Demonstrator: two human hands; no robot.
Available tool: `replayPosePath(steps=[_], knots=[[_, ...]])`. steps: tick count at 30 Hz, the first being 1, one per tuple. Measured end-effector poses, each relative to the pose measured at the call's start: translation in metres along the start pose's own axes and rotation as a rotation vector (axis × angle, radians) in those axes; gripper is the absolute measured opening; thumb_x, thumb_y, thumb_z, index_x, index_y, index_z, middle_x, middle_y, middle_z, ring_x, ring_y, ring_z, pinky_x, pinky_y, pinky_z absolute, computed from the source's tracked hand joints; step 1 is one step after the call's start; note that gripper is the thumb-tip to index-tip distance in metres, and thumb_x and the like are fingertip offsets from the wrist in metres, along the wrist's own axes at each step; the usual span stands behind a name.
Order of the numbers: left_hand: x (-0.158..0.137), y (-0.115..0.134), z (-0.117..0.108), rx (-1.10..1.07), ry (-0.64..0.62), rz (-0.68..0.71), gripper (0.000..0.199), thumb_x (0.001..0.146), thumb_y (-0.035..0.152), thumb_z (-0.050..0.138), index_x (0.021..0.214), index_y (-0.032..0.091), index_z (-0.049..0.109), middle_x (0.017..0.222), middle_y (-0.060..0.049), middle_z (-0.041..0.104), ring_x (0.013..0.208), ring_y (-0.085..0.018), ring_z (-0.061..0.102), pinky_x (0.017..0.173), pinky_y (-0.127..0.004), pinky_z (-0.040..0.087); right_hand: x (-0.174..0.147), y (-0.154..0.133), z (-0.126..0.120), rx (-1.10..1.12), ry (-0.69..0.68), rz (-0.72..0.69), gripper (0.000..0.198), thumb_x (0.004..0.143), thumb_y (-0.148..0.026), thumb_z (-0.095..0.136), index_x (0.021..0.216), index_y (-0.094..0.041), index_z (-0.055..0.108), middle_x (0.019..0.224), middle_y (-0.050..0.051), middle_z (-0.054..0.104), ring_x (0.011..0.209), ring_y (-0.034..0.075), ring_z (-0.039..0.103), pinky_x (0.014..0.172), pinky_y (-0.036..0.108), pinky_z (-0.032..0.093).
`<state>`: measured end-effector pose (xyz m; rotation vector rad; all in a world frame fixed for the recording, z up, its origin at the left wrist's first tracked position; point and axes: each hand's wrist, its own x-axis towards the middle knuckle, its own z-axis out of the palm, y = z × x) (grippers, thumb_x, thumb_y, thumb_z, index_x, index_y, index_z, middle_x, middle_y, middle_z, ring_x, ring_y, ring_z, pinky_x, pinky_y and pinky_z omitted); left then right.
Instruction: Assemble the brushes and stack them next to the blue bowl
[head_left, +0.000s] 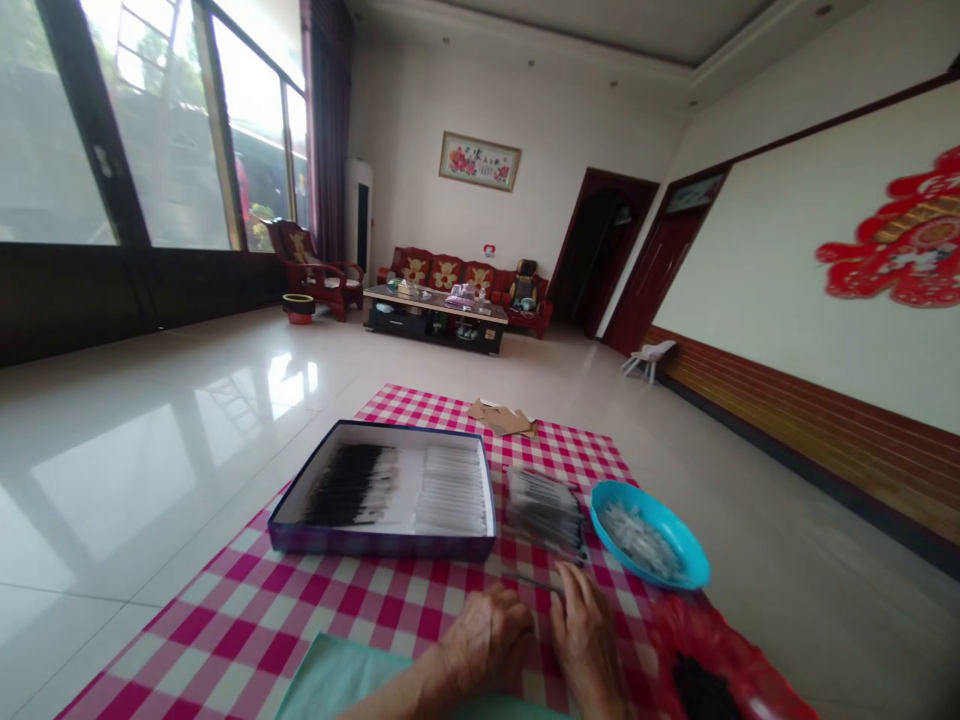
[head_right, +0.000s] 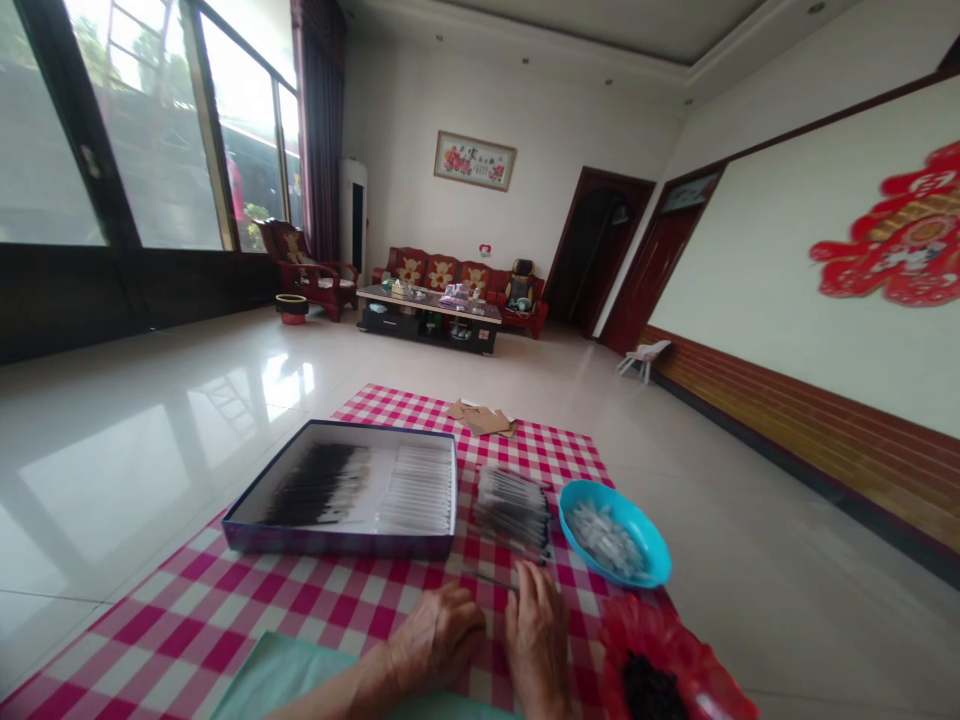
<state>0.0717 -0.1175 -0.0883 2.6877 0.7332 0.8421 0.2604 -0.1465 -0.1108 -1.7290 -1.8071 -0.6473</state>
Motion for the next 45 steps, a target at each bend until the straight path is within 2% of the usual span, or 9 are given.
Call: replayPosePath(steps=[6,10,14,18,23,28,32,37,45], knots=[[0.000,0.001,-0.002,-0.029,0.044,-0.008,0.015,0.086,0.021,0.046,0.074,0.019,0.055,0.070,0.000,0.054,0.067,-0.013,0.050,0.060,-0.023,0.037,0.002,-0.005,-0.008,0.112,-0.091,0.054,0.024,0.086,-0.017,0.038,0.095,-0.017,0.060,0.091,0.011,0.065,0.084,0.023,0.063,0.074,0.036,0.052],[0.002,0.005,-0.012,0.012,0.156,-0.075,0.018,0.088,0.021,0.042,0.076,0.019,0.056,0.071,-0.001,0.053,0.068,-0.014,0.048,0.062,-0.025,0.038,0.004,-0.012,-0.022,0.221,-0.059,0.091,0.023,0.089,-0.023,0.036,0.094,-0.019,0.058,0.085,0.009,0.064,0.079,0.022,0.064,0.069,0.034,0.054],[0.006,0.014,-0.029,0.042,0.235,-0.071,0.020,0.090,0.019,0.038,0.094,0.021,0.058,0.090,-0.005,0.057,0.082,-0.017,0.050,0.075,-0.032,0.040,0.005,-0.022,-0.040,0.349,-0.101,0.119,0.025,0.091,-0.029,0.036,0.098,-0.021,0.059,0.085,0.009,0.066,0.078,0.022,0.065,0.067,0.033,0.054],[0.009,0.019,-0.035,0.043,0.193,0.029,0.026,0.089,0.022,0.043,0.113,0.023,0.052,0.108,-0.006,0.057,0.101,-0.022,0.047,0.091,-0.041,0.034,0.005,-0.033,-0.052,0.578,-0.134,0.157,0.024,0.089,-0.031,0.042,0.094,-0.021,0.063,0.086,0.010,0.068,0.081,0.023,0.066,0.071,0.033,0.055],[0.006,0.013,-0.025,-0.001,0.109,0.000,0.017,0.091,0.020,0.040,0.095,0.020,0.057,0.080,-0.003,0.058,0.076,-0.017,0.048,0.077,-0.033,0.038,0.000,-0.037,-0.052,0.896,-0.133,0.443,0.027,0.078,-0.038,0.060,0.096,-0.018,0.063,0.088,0.010,0.071,0.080,0.024,0.069,0.069,0.031,0.057],[0.004,0.008,-0.021,0.008,0.153,-0.059,0.019,0.090,0.016,0.039,0.091,0.019,0.058,0.077,-0.003,0.055,0.077,-0.017,0.047,0.073,-0.032,0.037,-0.006,-0.028,-0.053,1.072,-0.090,0.730,0.039,0.073,-0.045,0.064,0.097,-0.016,0.063,0.096,0.010,0.070,0.089,0.025,0.066,0.073,0.031,0.055],[0.005,0.007,-0.022,0.014,0.171,-0.072,0.019,0.089,0.016,0.039,0.090,0.019,0.058,0.075,-0.003,0.054,0.075,-0.017,0.047,0.072,-0.032,0.037,-0.007,-0.025,-0.055,1.077,-0.109,0.839,0.040,0.071,-0.049,0.064,0.093,-0.015,0.065,0.085,0.007,0.070,0.074,0.023,0.066,0.064,0.030,0.055],[0.007,0.013,-0.027,0.056,0.167,-0.032,0.015,0.089,0.021,0.043,0.089,0.019,0.058,0.073,-0.003,0.054,0.074,-0.018,0.047,0.072,-0.033,0.037,-0.003,-0.033,-0.056,1.006,-0.209,0.800,0.039,0.072,-0.054,0.060,0.080,-0.016,0.066,0.062,0.003,0.066,0.054,0.018,0.060,0.049,0.025,0.049],[0.006,0.018,-0.026,0.165,0.176,-0.012,0.018,0.090,0.024,0.042,0.079,0.021,0.056,0.069,-0.001,0.052,0.066,-0.015,0.047,0.063,-0.029,0.034,0.004,-0.044,-0.064,0.813,-0.217,0.657,0.043,0.078,-0.057,0.050,0.068,-0.017,0.064,0.054,0.000,0.061,0.050,0.015,0.054,0.048,0.022,0.043]])
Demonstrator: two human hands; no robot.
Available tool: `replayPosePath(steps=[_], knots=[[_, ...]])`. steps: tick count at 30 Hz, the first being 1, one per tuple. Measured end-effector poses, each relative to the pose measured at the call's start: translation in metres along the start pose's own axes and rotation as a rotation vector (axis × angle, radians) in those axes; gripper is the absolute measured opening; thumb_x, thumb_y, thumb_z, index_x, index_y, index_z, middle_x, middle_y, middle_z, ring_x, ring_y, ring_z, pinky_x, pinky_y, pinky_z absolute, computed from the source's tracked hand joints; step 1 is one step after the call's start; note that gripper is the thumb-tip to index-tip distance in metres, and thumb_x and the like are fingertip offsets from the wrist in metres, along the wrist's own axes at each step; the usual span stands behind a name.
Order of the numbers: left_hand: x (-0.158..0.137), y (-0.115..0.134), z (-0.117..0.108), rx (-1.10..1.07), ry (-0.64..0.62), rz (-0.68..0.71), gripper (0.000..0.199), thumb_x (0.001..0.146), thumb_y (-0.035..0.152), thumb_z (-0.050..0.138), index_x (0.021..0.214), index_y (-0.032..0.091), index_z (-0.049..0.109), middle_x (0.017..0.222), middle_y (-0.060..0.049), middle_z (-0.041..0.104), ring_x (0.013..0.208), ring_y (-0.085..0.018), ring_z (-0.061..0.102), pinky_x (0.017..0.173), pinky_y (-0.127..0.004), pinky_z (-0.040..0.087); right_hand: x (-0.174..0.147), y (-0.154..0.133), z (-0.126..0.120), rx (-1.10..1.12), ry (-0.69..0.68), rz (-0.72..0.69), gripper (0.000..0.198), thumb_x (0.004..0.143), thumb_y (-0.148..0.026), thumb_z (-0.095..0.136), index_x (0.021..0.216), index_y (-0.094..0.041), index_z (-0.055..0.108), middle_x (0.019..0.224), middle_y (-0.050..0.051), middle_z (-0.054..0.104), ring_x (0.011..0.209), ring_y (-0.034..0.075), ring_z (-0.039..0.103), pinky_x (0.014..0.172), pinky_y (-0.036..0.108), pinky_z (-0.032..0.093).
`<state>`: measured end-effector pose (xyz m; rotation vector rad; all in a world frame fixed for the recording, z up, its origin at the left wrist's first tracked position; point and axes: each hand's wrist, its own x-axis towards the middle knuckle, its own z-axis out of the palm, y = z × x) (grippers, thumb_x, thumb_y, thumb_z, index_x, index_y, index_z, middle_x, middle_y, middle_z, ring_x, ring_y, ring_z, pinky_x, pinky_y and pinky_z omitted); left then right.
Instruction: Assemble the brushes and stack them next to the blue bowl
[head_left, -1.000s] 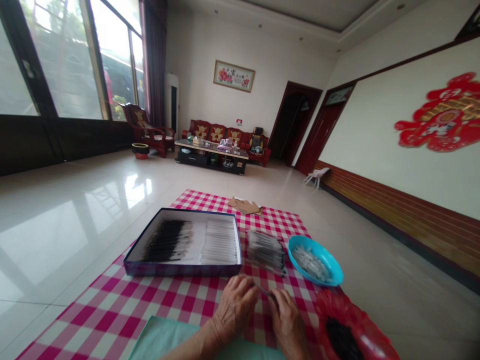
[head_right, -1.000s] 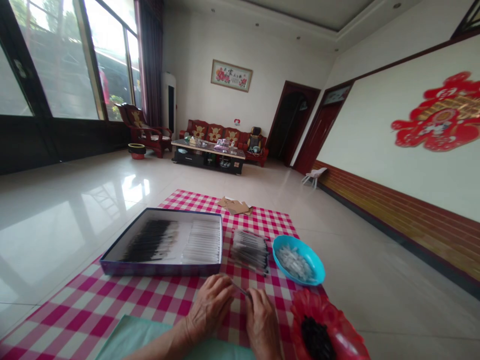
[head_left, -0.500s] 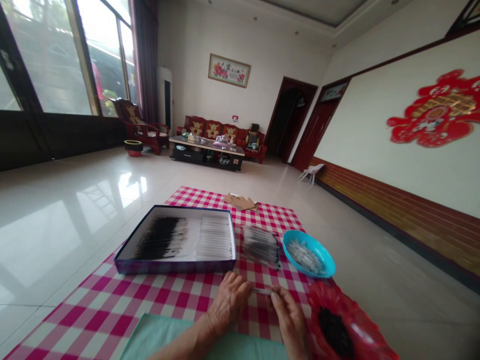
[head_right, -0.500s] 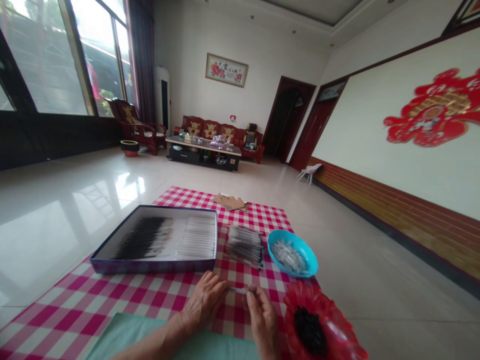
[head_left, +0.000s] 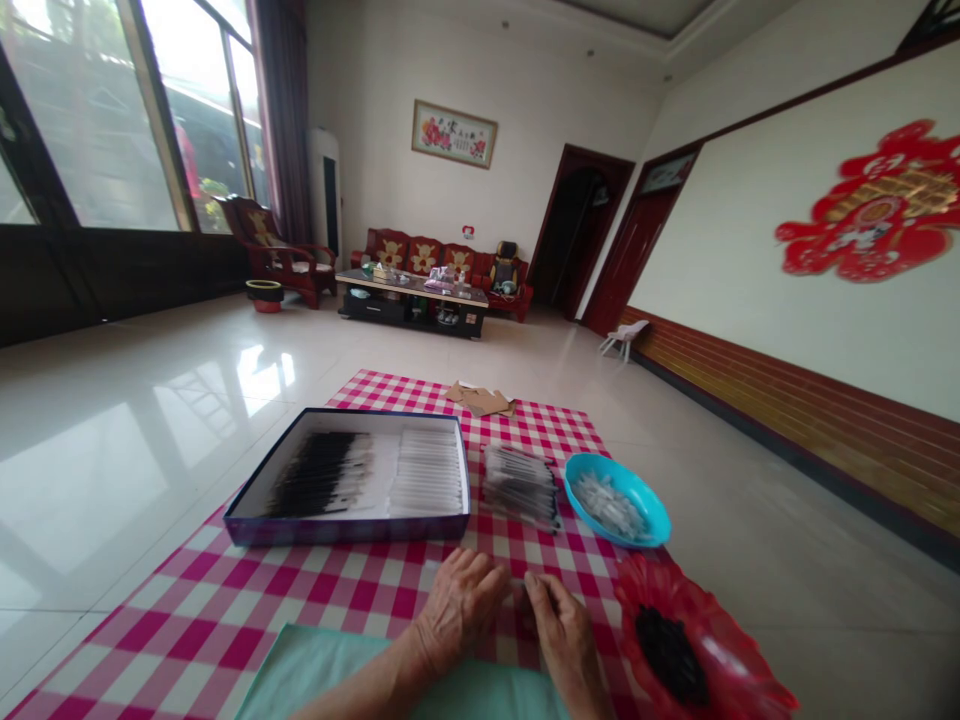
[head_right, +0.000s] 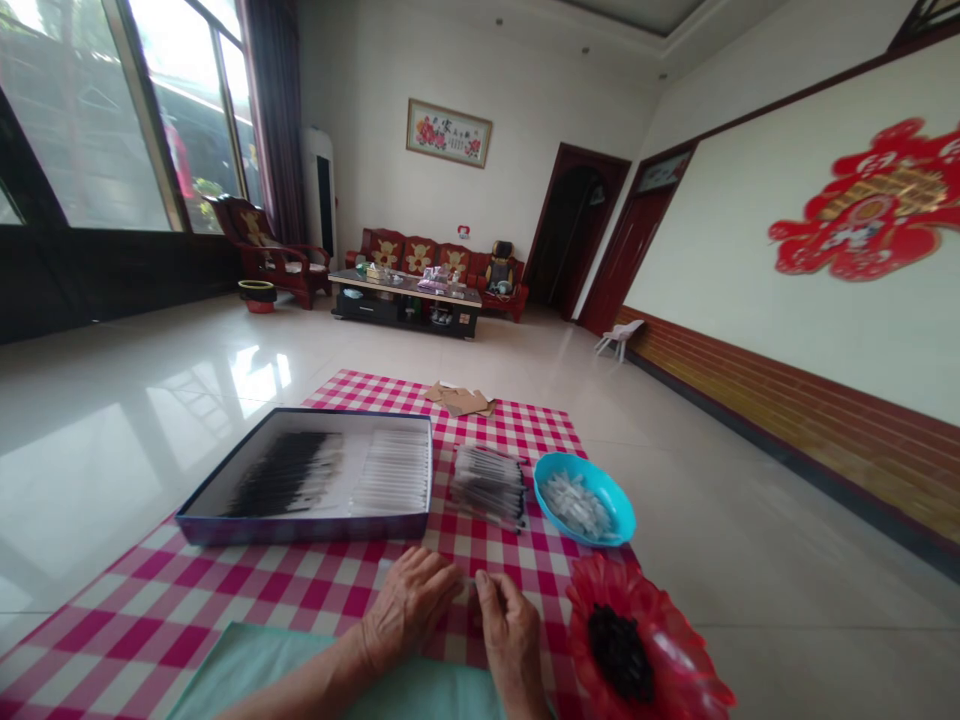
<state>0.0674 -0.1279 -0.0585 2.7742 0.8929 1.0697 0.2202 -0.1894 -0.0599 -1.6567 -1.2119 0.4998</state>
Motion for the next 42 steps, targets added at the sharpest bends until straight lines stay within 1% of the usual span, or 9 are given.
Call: replayPosePath(steps=[9,18,20,23,25,30,34,38,42], knots=[[-0.001,0.002,-0.001,0.039,-0.040,-0.019,0.021,0.091,0.025,0.039,0.076,0.022,0.053,0.065,0.000,0.052,0.061,-0.014,0.048,0.059,-0.027,0.032,0.004,0.013,-0.001,0.237,-0.073,0.062,0.039,0.073,-0.053,0.061,0.083,-0.016,0.071,0.074,0.007,0.073,0.068,0.023,0.067,0.061,0.029,0.054],[-0.003,-0.001,0.002,0.029,-0.041,-0.041,0.023,0.092,0.029,0.040,0.075,0.021,0.053,0.065,0.000,0.053,0.062,-0.013,0.050,0.059,-0.025,0.033,0.001,0.002,-0.004,0.381,-0.152,0.017,0.039,0.070,-0.046,0.067,0.098,-0.018,0.068,0.097,0.009,0.071,0.090,0.026,0.066,0.076,0.034,0.054],[-0.003,0.000,0.002,0.031,-0.041,-0.047,0.024,0.092,0.029,0.040,0.073,0.021,0.053,0.065,0.000,0.053,0.062,-0.013,0.050,0.059,-0.025,0.033,0.000,-0.002,-0.003,0.359,-0.115,0.030,0.041,0.072,-0.048,0.064,0.098,-0.017,0.067,0.092,0.009,0.071,0.086,0.024,0.066,0.070,0.030,0.054],[-0.003,0.000,0.002,0.046,-0.052,-0.060,0.025,0.092,0.031,0.039,0.073,0.021,0.052,0.065,0.000,0.053,0.063,-0.013,0.050,0.060,-0.025,0.033,-0.001,-0.002,0.000,0.172,-0.042,0.036,0.038,0.077,-0.052,0.055,0.082,-0.016,0.068,0.067,0.005,0.068,0.065,0.020,0.064,0.056,0.025,0.050],[-0.002,0.000,0.002,0.055,-0.067,-0.063,0.026,0.092,0.032,0.038,0.074,0.021,0.053,0.066,0.000,0.054,0.063,-0.014,0.050,0.061,-0.025,0.033,-0.001,0.000,0.001,0.105,-0.032,0.019,0.040,0.079,-0.052,0.052,0.078,-0.016,0.068,0.061,0.004,0.066,0.059,0.019,0.061,0.052,0.024,0.048],[-0.002,-0.001,0.002,0.060,-0.094,-0.072,0.026,0.093,0.032,0.037,0.074,0.022,0.053,0.067,-0.001,0.055,0.064,-0.015,0.051,0.061,-0.027,0.033,-0.002,0.000,-0.002,0.178,-0.079,0.008,0.033,0.079,-0.047,0.056,0.086,-0.016,0.067,0.075,0.006,0.071,0.067,0.020,0.064,0.058,0.024,0.051],[-0.002,-0.001,0.003,0.045,-0.103,-0.077,0.026,0.093,0.033,0.037,0.075,0.022,0.053,0.067,0.000,0.055,0.064,-0.015,0.052,0.060,-0.026,0.033,-0.004,-0.007,-0.005,0.273,-0.136,-0.012,0.028,0.078,-0.040,0.058,0.092,-0.017,0.065,0.088,0.007,0.070,0.081,0.022,0.066,0.071,0.028,0.052],[-0.003,-0.001,0.003,0.047,-0.100,-0.082,0.027,0.093,0.033,0.037,0.074,0.021,0.052,0.067,0.000,0.055,0.063,-0.014,0.051,0.060,-0.026,0.032,-0.003,-0.006,-0.002,0.357,-0.143,-0.020,0.039,0.075,-0.040,0.062,0.107,-0.017,0.060,0.105,0.011,0.067,0.095,0.025,0.063,0.079,0.032,0.052],[-0.003,-0.002,0.004,0.060,-0.099,-0.083,0.027,0.093,0.033,0.037,0.074,0.021,0.052,0.067,0.000,0.056,0.064,-0.014,0.052,0.061,-0.026,0.032,-0.001,0.000,0.002,0.157,-0.051,0.003,0.033,0.080,-0.046,0.054,0.089,-0.016,0.066,0.078,0.007,0.071,0.073,0.022,0.066,0.065,0.028,0.053]])
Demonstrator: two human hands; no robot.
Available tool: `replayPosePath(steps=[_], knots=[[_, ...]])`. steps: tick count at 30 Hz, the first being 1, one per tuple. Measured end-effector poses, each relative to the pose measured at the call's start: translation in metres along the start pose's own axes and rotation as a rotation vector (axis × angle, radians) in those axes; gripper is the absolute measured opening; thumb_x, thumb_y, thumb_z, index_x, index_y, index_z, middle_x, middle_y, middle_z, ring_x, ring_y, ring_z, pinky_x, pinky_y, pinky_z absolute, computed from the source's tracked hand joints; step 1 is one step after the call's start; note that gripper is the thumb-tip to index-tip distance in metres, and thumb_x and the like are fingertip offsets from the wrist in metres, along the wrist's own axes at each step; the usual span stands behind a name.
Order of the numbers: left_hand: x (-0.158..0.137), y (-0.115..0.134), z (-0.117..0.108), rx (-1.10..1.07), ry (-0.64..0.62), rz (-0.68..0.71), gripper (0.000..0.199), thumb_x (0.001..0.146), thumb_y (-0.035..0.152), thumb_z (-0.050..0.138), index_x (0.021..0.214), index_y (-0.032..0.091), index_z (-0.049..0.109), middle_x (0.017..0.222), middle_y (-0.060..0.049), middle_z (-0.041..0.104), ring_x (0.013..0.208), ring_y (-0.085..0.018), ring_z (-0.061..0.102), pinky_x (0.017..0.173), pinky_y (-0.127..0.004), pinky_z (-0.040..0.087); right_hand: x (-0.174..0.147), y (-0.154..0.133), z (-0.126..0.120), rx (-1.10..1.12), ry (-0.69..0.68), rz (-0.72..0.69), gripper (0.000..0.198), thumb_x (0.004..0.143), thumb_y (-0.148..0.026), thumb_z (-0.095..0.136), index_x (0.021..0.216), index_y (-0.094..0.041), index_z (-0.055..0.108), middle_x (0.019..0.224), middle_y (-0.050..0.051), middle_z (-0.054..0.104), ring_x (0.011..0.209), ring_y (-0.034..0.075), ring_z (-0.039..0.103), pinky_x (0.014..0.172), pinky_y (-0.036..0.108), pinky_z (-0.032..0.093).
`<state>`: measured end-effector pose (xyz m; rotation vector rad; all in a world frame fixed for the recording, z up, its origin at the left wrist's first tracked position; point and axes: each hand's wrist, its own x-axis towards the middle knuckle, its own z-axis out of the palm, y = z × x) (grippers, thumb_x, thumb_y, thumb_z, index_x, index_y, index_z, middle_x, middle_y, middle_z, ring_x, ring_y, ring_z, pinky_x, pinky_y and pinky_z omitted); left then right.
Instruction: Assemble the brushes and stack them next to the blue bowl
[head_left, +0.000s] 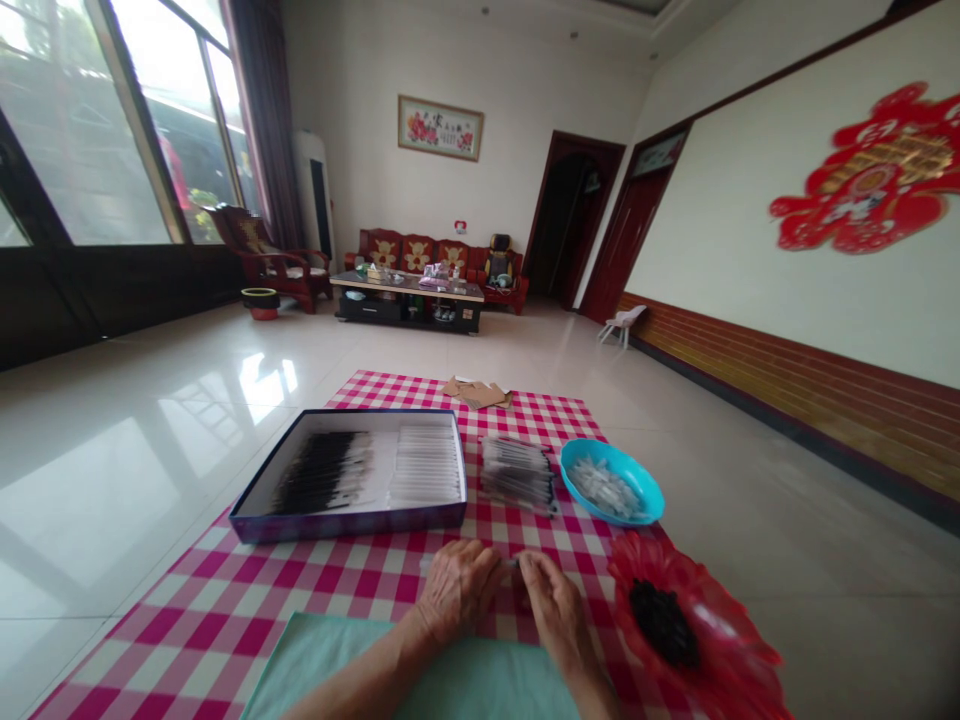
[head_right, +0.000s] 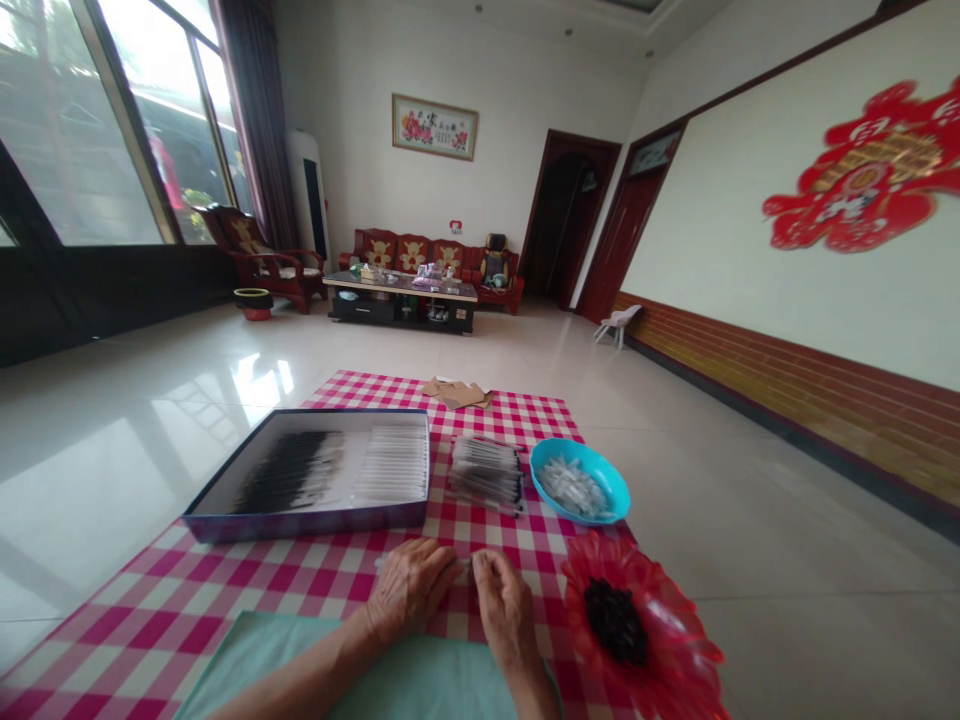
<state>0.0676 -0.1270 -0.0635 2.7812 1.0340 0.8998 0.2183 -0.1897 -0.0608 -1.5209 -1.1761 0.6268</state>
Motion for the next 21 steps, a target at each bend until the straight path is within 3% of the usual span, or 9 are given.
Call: replayPosePath(steps=[3,9,13,19,21], knots=[[0.0008,-0.0008,0.0000,0.001,-0.011,0.000,0.027,0.093,0.034,0.037,0.075,0.022,0.052,0.068,0.000,0.056,0.065,-0.014,0.052,0.061,-0.026,0.032,0.0011,0.0030,-0.0001,-0.075,0.019,-0.049,0.033,0.080,-0.046,0.052,0.082,-0.017,0.068,0.072,0.005,0.070,0.068,0.021,0.065,0.063,0.027,0.052],[-0.0003,0.0001,-0.0001,0.003,-0.025,-0.005,0.028,0.094,0.034,0.036,0.074,0.022,0.052,0.068,0.000,0.056,0.064,-0.014,0.052,0.060,-0.027,0.032,-0.0008,-0.0010,-0.0041,0.034,-0.053,-0.072,0.027,0.080,-0.039,0.056,0.094,-0.018,0.067,0.094,0.008,0.071,0.089,0.023,0.065,0.079,0.030,0.052],[-0.0010,0.0010,-0.0004,-0.003,-0.020,-0.006,0.029,0.094,0.035,0.036,0.074,0.022,0.052,0.067,0.000,0.055,0.063,-0.014,0.052,0.060,-0.027,0.032,-0.0015,-0.0028,-0.0033,0.132,-0.080,-0.021,0.040,0.077,-0.040,0.060,0.110,-0.017,0.059,0.108,0.011,0.067,0.096,0.025,0.064,0.080,0.032,0.052],[0.0001,-0.0015,0.0010,-0.015,-0.024,-0.001,0.028,0.094,0.035,0.036,0.075,0.022,0.053,0.068,0.000,0.056,0.065,-0.014,0.052,0.061,-0.026,0.032,0.0006,0.0003,-0.0001,-0.087,-0.001,0.000,0.036,0.083,-0.048,0.049,0.083,-0.017,0.066,0.073,0.006,0.070,0.070,0.022,0.065,0.064,0.028,0.052],[0.0003,-0.0019,0.0017,-0.015,-0.027,-0.002,0.028,0.093,0.035,0.036,0.075,0.022,0.053,0.068,0.000,0.056,0.065,-0.014,0.053,0.061,-0.026,0.032,0.0010,0.0011,-0.0005,-0.092,0.001,-0.042,0.034,0.082,-0.047,0.049,0.082,-0.017,0.067,0.075,0.006,0.070,0.072,0.022,0.065,0.066,0.027,0.052]])
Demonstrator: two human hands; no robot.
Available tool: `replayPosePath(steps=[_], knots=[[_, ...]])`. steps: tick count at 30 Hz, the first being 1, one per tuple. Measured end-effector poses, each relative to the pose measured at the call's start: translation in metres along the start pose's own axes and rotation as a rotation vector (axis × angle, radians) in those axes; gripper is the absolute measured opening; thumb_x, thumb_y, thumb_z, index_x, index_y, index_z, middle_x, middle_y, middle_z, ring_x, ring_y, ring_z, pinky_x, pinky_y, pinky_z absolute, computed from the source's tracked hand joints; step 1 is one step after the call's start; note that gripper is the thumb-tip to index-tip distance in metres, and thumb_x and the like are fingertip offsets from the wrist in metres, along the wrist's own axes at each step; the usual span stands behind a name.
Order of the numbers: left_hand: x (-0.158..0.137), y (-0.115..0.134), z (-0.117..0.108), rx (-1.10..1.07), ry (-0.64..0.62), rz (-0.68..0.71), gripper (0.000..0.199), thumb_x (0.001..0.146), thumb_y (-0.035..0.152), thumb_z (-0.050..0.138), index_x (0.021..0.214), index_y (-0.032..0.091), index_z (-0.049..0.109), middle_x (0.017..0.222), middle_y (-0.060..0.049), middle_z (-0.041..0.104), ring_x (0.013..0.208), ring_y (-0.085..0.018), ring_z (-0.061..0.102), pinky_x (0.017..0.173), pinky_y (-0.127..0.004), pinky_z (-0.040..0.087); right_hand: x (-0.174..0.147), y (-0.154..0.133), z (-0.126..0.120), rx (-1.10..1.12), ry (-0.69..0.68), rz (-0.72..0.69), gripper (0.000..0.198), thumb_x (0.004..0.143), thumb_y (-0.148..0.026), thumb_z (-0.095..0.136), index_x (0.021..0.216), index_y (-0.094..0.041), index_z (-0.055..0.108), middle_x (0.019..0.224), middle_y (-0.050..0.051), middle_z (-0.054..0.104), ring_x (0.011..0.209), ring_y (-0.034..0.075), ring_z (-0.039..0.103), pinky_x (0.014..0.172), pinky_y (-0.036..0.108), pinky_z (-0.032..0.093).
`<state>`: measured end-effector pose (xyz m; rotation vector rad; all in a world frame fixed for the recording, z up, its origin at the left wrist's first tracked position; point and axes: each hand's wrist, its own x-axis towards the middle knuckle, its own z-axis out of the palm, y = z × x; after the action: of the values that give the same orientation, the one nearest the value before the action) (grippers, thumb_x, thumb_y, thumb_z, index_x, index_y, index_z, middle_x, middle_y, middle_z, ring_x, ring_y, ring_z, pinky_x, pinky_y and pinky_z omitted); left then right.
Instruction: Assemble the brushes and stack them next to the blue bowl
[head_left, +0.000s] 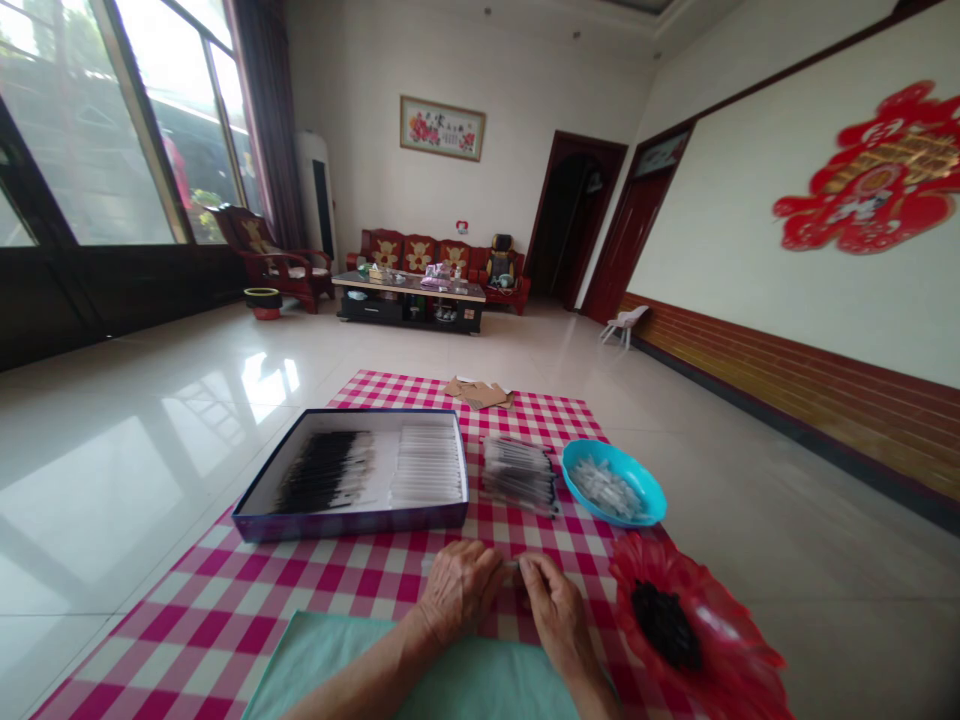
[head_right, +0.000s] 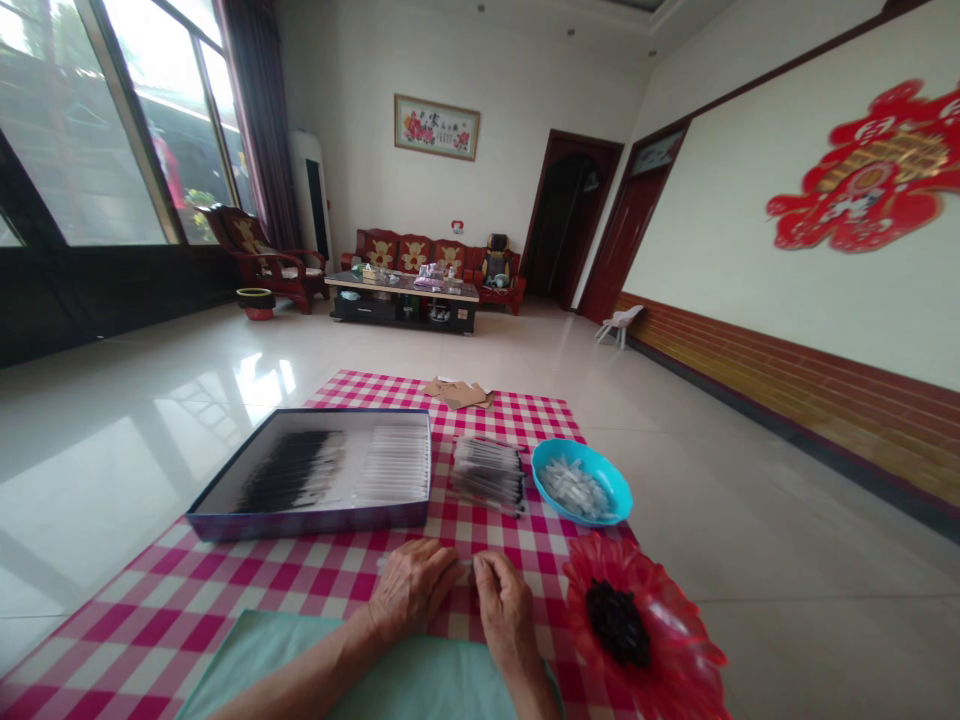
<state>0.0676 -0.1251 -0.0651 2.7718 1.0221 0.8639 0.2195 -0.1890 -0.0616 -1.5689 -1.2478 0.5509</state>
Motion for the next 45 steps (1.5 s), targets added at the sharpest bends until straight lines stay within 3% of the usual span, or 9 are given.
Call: replayPosePath(steps=[5,9,11,16,27,31,38,42,45], knots=[[-0.001,0.001,0.001,-0.002,0.007,-0.005,0.029,0.093,0.034,0.036,0.074,0.022,0.052,0.067,0.000,0.056,0.064,-0.014,0.052,0.060,-0.026,0.032,-0.001,-0.001,-0.002,0.131,-0.052,-0.023,0.028,0.079,-0.040,0.057,0.095,-0.018,0.065,0.095,0.009,0.070,0.089,0.023,0.065,0.079,0.030,0.051],[-0.001,0.001,0.000,0.002,0.006,0.003,0.029,0.094,0.034,0.036,0.073,0.021,0.051,0.067,0.000,0.055,0.063,-0.014,0.052,0.060,-0.026,0.032,-0.002,0.000,-0.001,0.246,-0.067,0.036,0.043,0.075,-0.043,0.062,0.109,-0.016,0.060,0.106,0.012,0.067,0.094,0.025,0.064,0.078,0.032,0.053],[-0.001,0.001,0.000,0.003,0.007,0.002,0.029,0.094,0.035,0.036,0.073,0.021,0.051,0.067,0.000,0.056,0.063,-0.014,0.052,0.060,-0.026,0.032,-0.001,0.000,0.001,0.201,-0.020,0.066,0.043,0.076,-0.047,0.060,0.105,-0.016,0.062,0.101,0.012,0.069,0.090,0.025,0.065,0.074,0.030,0.053],[0.000,0.001,-0.001,0.007,-0.001,-0.002,0.029,0.094,0.035,0.035,0.074,0.022,0.052,0.067,0.000,0.056,0.063,-0.014,0.053,0.060,-0.025,0.033,0.000,0.003,0.002,-0.017,0.010,0.031,0.037,0.081,-0.050,0.050,0.081,-0.017,0.066,0.066,0.004,0.067,0.062,0.019,0.062,0.056,0.025,0.050],[0.000,0.001,0.000,-0.038,0.029,-0.010,0.029,0.093,0.035,0.037,0.074,0.021,0.053,0.066,-0.001,0.056,0.061,-0.013,0.053,0.058,-0.024,0.033,-0.001,0.006,-0.002,0.099,0.019,-0.062,0.025,0.082,-0.038,0.053,0.092,-0.017,0.063,0.086,0.007,0.070,0.078,0.021,0.066,0.069,0.027,0.053],[0.000,0.001,-0.001,-0.053,0.042,-0.037,0.026,0.092,0.033,0.039,0.073,0.021,0.053,0.066,0.000,0.057,0.062,-0.013,0.054,0.058,-0.024,0.033,0.002,0.019,-0.006,-0.049,0.084,-0.135,0.024,0.084,-0.035,0.051,0.094,-0.018,0.064,0.089,0.008,0.070,0.083,0.022,0.066,0.074,0.031,0.053],[0.001,0.001,-0.001,-0.054,0.027,-0.037,0.026,0.092,0.031,0.039,0.073,0.021,0.053,0.067,0.000,0.057,0.063,-0.013,0.054,0.059,-0.024,0.034,0.006,0.022,-0.004,-0.346,-0.020,-0.363,0.018,0.084,-0.026,0.050,0.089,-0.022,0.067,0.095,0.008,0.068,0.092,0.024,0.062,0.083,0.038,0.049],[0.000,0.001,-0.001,-0.055,0.021,-0.036,0.026,0.092,0.032,0.039,0.073,0.021,0.053,0.067,0.000,0.057,0.063,-0.013,0.054,0.059,-0.023,0.034,0.005,0.022,-0.003,-0.331,-0.015,-0.340,0.020,0.086,-0.029,0.048,0.089,-0.021,0.066,0.092,0.008,0.069,0.089,0.024,0.064,0.081,0.037,0.050],[0.000,0.001,-0.001,-0.059,0.030,-0.056,0.025,0.092,0.032,0.039,0.074,0.021,0.053,0.067,0.000,0.058,0.063,-0.013,0.055,0.059,-0.023,0.035,0.003,0.024,-0.004,-0.254,0.076,-0.248,0.024,0.086,-0.035,0.047,0.092,-0.019,0.064,0.088,0.009,0.071,0.082,0.023,0.066,0.074,0.033,0.053]])
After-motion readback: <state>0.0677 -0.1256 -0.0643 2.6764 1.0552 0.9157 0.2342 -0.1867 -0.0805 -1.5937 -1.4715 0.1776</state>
